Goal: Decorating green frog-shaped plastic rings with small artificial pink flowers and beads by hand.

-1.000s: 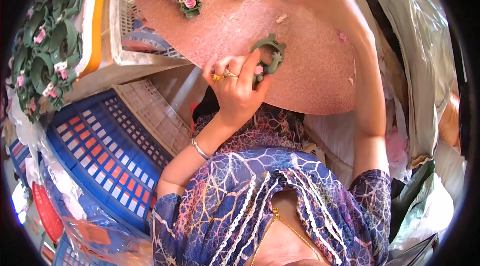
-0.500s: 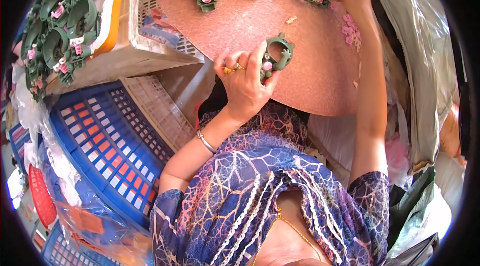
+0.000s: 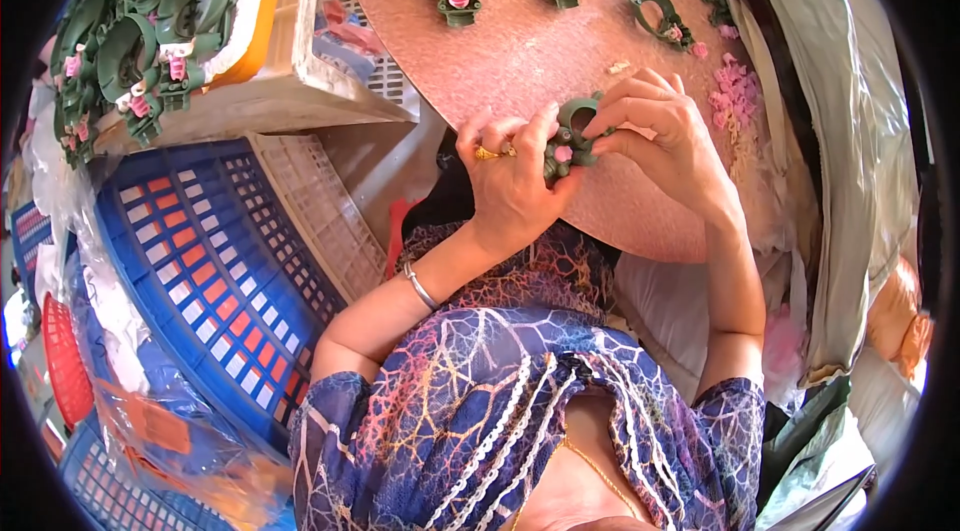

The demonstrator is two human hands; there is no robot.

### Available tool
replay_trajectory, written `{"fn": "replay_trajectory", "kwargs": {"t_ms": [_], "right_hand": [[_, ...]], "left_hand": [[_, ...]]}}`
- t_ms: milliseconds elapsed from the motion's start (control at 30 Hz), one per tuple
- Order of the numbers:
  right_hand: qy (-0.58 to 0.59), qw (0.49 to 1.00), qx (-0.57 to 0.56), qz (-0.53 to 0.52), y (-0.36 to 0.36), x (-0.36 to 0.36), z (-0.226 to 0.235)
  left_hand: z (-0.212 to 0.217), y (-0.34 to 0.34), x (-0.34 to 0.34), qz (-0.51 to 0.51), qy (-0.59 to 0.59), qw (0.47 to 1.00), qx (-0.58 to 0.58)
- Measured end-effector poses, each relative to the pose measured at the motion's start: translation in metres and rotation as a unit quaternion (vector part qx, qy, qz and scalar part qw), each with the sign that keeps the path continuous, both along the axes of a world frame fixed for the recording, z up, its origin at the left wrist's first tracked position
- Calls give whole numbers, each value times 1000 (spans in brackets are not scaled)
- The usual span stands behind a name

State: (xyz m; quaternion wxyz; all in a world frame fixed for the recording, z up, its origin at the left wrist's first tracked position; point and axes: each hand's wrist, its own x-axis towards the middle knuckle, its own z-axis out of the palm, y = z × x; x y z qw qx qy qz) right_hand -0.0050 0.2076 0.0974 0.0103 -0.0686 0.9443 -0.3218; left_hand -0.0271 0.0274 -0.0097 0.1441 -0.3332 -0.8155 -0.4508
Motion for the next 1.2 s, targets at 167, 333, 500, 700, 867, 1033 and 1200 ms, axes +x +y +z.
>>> {"fn": "replay_trajectory", "kwargs": {"t_ms": [167, 333, 500, 700, 867, 1033, 1200], "right_hand": [[-40, 999, 2, -15, -4, -6, -1], [-51, 998, 11, -21, -8, -10, 1], [-80, 996, -4, -24, -9, -10, 0], [-61, 998, 16, -15, -10, -14, -1], [-91, 991, 49, -81, -21, -16, 5], [-55, 984, 146, -86, -31, -12, 2], [-41, 993, 24, -111, -26, -7, -1]], "left_hand": [[1, -1, 0, 0, -2, 1000, 2], [1, -2, 0, -6, 5, 1000, 6], [1, -1, 2, -8, -10, 1000, 19], [1, 0, 2, -6, -12, 999, 42], [4, 1, 1, -13, -15, 999, 38], [2, -3, 3, -3, 3, 1000, 5], [6, 0, 1, -4, -5, 1000, 12]]}}
